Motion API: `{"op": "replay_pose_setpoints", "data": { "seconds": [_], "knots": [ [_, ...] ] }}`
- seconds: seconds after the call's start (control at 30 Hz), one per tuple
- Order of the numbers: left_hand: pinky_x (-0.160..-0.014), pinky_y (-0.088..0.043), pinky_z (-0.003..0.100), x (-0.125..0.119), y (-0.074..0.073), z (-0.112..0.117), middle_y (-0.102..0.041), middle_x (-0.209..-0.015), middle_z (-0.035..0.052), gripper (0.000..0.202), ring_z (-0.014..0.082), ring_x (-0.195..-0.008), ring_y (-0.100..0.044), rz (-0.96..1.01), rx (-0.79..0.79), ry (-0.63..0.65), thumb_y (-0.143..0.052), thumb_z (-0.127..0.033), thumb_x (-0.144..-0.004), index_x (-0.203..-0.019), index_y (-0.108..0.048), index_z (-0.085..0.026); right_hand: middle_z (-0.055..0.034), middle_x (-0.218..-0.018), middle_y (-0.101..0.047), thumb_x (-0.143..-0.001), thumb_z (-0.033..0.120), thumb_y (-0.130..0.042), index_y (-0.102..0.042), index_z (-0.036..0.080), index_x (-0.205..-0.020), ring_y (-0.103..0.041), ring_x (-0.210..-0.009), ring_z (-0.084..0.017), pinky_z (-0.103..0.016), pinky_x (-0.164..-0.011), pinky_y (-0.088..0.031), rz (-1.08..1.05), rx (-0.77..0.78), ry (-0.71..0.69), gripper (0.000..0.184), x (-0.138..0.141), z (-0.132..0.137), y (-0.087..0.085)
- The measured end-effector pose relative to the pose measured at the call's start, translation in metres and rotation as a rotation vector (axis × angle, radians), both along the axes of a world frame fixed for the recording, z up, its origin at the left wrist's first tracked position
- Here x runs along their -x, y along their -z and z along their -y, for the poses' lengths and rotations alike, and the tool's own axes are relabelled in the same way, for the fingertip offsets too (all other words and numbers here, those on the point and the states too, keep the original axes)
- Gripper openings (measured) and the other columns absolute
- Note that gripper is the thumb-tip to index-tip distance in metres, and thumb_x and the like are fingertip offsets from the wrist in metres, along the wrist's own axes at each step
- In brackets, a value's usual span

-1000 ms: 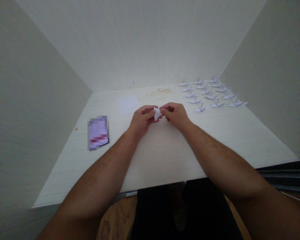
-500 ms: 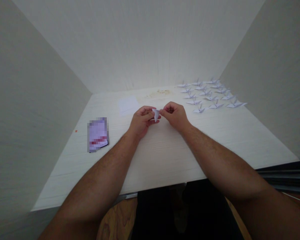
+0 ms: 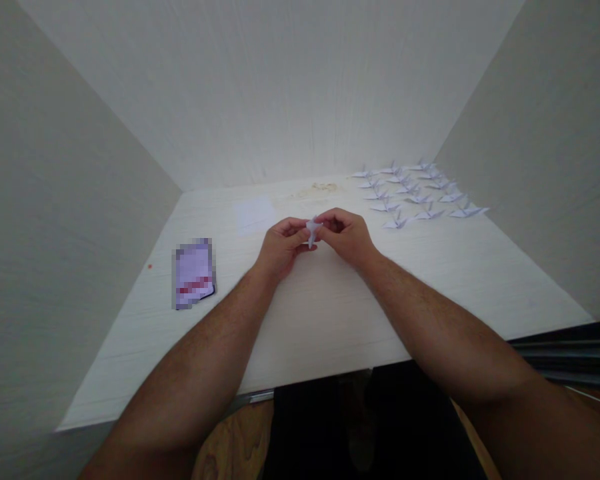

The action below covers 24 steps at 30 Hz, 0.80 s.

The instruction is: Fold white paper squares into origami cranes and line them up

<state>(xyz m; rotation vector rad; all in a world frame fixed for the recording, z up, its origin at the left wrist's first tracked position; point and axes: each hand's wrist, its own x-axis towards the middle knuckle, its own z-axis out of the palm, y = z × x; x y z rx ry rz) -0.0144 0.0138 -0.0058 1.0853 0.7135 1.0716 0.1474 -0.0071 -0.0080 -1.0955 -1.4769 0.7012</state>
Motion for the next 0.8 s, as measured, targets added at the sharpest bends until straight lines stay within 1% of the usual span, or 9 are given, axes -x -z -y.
{"op": "replay_pose_setpoints", "data": {
  "seconds": [0.1,0.2,0.3,0.4,0.5,0.63,0.8],
  "knots": [
    [-0.065,-0.057,0.029,-0.0004,0.0013,-0.0009,-0.072,-0.080,0.0012,0.033,0.0125,-0.068,-0.066,0.012,0.000,-0.004,-0.087,-0.029,-0.061,-0.082,-0.066,-0.017,0.0028,-0.065,-0.059,-0.074,0.037,-0.075,-0.067,0.019,-0.082,-0.047,-0.058,-0.010,-0.024,-0.053,-0.039,0.003,0.012,0.018,0.021,-0.0005,0.0008,-0.0005],
    [-0.066,-0.057,0.029,-0.0008,0.0021,-0.0012,-0.072,-0.081,0.0015,0.032,0.0127,-0.068,-0.067,0.026,-0.002,-0.013,-0.087,-0.029,-0.061,-0.081,-0.066,-0.016,0.0028,-0.067,-0.058,-0.074,0.029,-0.073,-0.062,0.019,-0.073,-0.047,-0.059,-0.010,-0.025,-0.056,-0.039,0.072,-0.025,0.082,0.015,-0.0013,0.0007,-0.0011],
    [-0.067,-0.057,0.029,-0.0010,0.0026,-0.0013,-0.072,-0.081,0.0015,0.033,0.0132,-0.070,-0.067,0.038,-0.008,-0.030,-0.088,-0.028,-0.060,-0.082,-0.066,-0.016,0.0021,-0.072,-0.058,-0.072,0.018,-0.068,-0.062,0.019,-0.074,-0.048,-0.062,-0.010,-0.026,-0.060,-0.040,0.162,-0.102,0.134,0.007,-0.0025,-0.0006,-0.0004],
    [-0.068,-0.058,0.029,-0.0011,0.0027,-0.0009,-0.071,-0.080,0.0009,0.034,0.0128,-0.070,-0.067,0.016,-0.020,-0.039,-0.088,-0.028,-0.060,-0.085,-0.066,-0.017,0.0019,-0.073,-0.056,-0.072,0.013,-0.066,-0.067,0.019,-0.080,-0.048,-0.063,-0.011,-0.027,-0.062,-0.041,0.237,-0.163,0.171,0.009,-0.0035,-0.0017,0.0003],
    [-0.070,-0.059,0.030,-0.0018,0.0030,-0.0005,-0.071,-0.081,0.0001,0.035,0.0126,-0.072,-0.067,-0.005,-0.050,-0.068,-0.087,-0.026,-0.060,-0.086,-0.065,-0.018,0.0017,-0.070,-0.054,-0.073,0.013,-0.068,-0.071,0.019,-0.082,-0.048,-0.063,-0.012,-0.028,-0.063,-0.041,0.276,-0.188,0.196,0.011,-0.0034,-0.0021,-0.0005],
    [-0.072,-0.060,0.032,-0.0036,0.0048,-0.0012,-0.070,-0.085,-0.0002,0.033,0.0132,-0.075,-0.067,-0.032,-0.122,-0.138,-0.085,-0.024,-0.061,-0.087,-0.064,-0.019,0.0009,-0.073,-0.056,-0.073,0.015,-0.071,-0.074,0.021,-0.080,-0.048,-0.064,-0.012,-0.029,-0.064,-0.041,0.291,-0.157,0.202,0.010,-0.0019,-0.0020,-0.0030],
    [-0.072,-0.062,0.032,-0.0049,0.0075,-0.0031,-0.068,-0.089,0.0004,0.029,0.0140,-0.079,-0.068,-0.034,-0.175,-0.199,-0.082,-0.019,-0.064,-0.086,-0.063,-0.019,0.0013,-0.070,-0.055,-0.073,0.018,-0.072,-0.076,0.020,-0.082,-0.048,-0.063,-0.011,-0.029,-0.064,-0.041,0.250,-0.069,0.129,0.010,-0.0001,0.0001,-0.0062]
  ]
}}
